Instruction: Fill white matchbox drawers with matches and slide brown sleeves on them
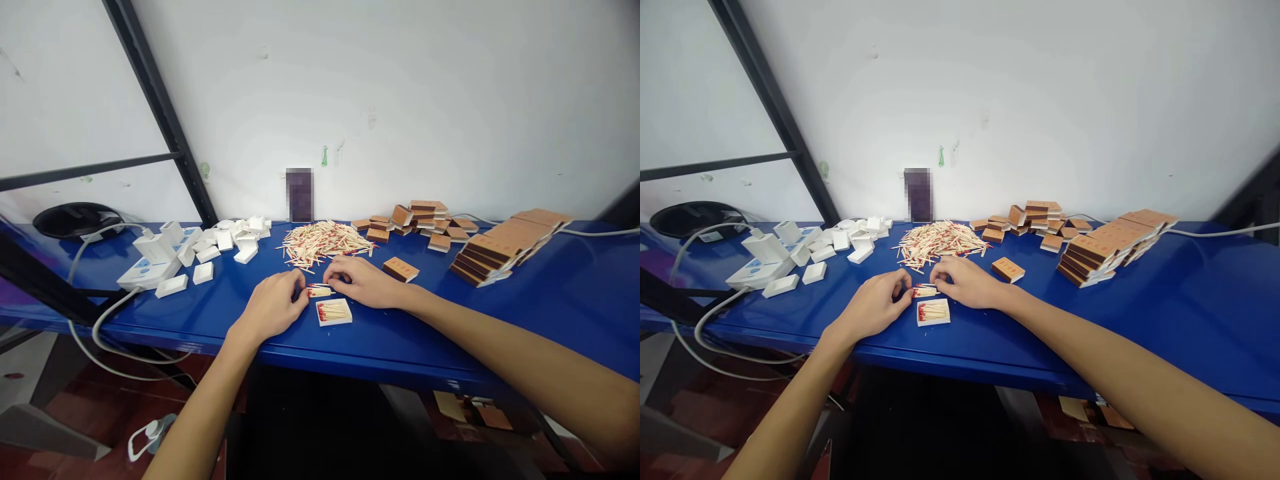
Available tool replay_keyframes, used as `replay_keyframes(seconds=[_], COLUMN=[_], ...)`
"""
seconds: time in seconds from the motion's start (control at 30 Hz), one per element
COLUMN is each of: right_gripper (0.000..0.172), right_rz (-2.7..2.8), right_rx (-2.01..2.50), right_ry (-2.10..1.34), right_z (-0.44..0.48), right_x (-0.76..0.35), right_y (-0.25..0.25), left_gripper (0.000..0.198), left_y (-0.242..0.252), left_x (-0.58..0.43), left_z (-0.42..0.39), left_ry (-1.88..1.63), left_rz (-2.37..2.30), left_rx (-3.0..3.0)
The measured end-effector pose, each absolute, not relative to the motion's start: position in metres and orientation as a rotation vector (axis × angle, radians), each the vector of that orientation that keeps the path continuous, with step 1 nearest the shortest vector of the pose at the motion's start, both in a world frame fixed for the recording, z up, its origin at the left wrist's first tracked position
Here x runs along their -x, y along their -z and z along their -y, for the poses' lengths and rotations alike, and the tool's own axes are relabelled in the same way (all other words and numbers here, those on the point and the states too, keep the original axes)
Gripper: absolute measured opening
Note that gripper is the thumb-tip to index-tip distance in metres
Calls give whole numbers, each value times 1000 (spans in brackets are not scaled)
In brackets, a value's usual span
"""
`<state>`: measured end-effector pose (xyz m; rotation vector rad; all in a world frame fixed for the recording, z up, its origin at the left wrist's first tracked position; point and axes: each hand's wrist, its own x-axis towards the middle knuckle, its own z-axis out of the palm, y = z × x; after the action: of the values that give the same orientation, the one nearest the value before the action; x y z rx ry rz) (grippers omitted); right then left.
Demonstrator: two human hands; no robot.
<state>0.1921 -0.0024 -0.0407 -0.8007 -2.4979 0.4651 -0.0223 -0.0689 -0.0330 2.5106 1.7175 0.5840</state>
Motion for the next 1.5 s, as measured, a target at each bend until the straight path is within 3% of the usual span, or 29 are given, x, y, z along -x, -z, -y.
replay_keyframes(seconds=[0.23, 0.43, 1.03, 1.5], right_gripper=[31, 34, 25, 15], right_rz=[2515, 2505, 2479, 2535], right_rx=[857, 845, 935, 873], right_ry=[-622, -666, -686, -588], right_z=[5, 3, 6, 4], right_x=[-194, -193, -188, -187], right_y=[31, 32, 28, 34], left_gripper=[35, 40, 21, 23], left_y=[32, 30, 30, 32], left_x=[23, 23, 22, 22], left_z=[69, 71, 67, 65], left_ry=[-527, -475, -539, -516], left_rz=[-1708, -1672, -1511, -1475], left_rx=[-2542, -2569, -2550, -2601])
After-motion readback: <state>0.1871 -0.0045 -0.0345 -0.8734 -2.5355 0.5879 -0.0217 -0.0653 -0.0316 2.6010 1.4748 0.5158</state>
